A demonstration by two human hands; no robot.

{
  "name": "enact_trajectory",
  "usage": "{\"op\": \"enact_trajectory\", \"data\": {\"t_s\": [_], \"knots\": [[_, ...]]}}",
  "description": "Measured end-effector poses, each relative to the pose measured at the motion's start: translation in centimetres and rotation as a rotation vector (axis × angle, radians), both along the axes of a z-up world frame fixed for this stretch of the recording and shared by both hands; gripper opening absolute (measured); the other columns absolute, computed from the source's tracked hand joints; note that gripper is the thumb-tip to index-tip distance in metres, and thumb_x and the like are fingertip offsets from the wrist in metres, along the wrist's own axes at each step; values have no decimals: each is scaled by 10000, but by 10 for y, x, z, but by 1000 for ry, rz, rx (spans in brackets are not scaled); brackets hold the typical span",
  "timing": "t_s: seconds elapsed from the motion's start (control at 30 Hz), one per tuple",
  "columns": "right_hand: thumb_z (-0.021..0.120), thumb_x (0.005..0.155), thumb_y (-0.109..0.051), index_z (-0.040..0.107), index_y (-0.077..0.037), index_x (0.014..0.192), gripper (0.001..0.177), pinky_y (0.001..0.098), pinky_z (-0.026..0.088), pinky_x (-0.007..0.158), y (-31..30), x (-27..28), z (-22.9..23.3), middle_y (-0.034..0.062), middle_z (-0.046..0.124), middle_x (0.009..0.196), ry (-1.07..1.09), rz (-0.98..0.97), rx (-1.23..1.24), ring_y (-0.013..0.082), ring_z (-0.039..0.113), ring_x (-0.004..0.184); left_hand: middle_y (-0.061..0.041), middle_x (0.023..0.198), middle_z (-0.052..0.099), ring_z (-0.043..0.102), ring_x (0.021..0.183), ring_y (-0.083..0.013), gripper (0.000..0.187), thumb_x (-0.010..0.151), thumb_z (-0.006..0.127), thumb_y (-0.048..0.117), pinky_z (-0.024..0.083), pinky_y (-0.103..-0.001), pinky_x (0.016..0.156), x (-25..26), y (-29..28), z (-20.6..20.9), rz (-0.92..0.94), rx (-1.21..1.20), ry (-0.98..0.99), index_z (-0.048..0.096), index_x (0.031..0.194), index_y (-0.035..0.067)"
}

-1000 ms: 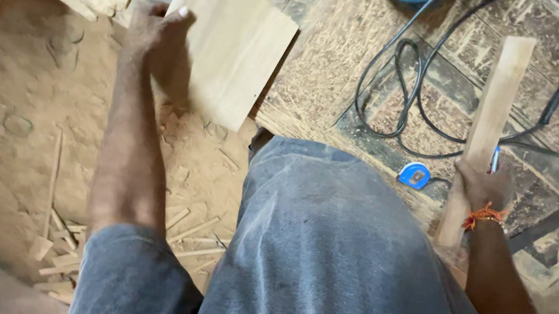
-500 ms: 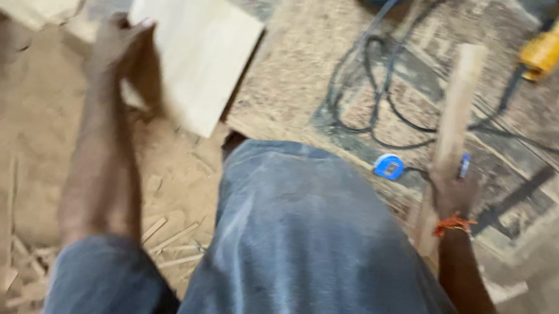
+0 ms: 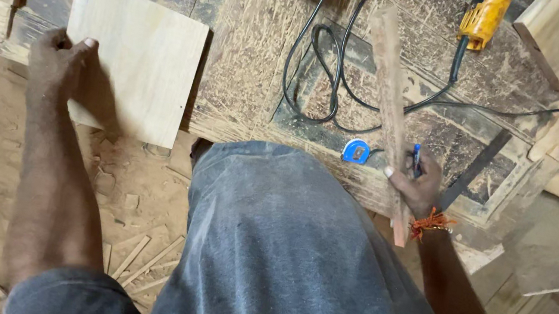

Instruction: The person measures and marks pieces of wood using a measuring tape and a pen, then uses a square tool to draw straight lines across the wood surfaces.

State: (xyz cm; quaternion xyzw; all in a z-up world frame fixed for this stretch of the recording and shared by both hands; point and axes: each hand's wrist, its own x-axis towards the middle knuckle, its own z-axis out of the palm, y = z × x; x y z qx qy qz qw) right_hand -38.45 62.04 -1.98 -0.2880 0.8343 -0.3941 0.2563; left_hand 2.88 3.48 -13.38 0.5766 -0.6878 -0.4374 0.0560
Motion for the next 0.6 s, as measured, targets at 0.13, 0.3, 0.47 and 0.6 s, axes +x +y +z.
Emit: {"op": "enact_trajectory", "data": {"t_s": [0.13, 0.3, 0.47, 0.6], "knots": [[750, 833, -378, 682, 47, 1247, 597, 333, 544, 690, -2, -12, 3, 120, 655, 817, -366, 92, -113, 185, 626, 675, -132, 859, 676, 616, 758, -203, 311, 980, 816, 263, 484, -370, 687, 3, 4, -3, -9, 7, 62, 686, 1001, -18], [761, 812, -406, 512, 99, 1449, 850, 336, 605, 820, -33, -3, 31, 241, 668, 1138, -997, 73, -390, 271, 678, 969, -119, 1001, 728, 666, 869, -187, 397, 934, 837, 200, 525, -336, 763, 5, 5, -14, 9, -60, 120, 697, 1234, -20], [787, 787, -390, 477, 131, 1427, 881, 319, 604, 778, -55, 0, 45, 259, 647, 1183, -1253, 65, -467, 284, 660, 1022, -126, 1099, 726, 705, 967, -211, 589, 860, 884, 142, 574, -333, 828, 2, -4, -19, 98, -7, 216, 622, 1354, -40], [764, 834, -440, 527, 210, 1374, 877, 296, 577, 792, -59, -2, 44, 244, 662, 1064, -1290, 113, -490, 252, 648, 957, -166, 1180, 723, 732, 1007, -227, 571, 867, 855, 127, 622, -345, 855, -14, -10, 14, 71, -6, 157, 632, 1376, -4]]}}
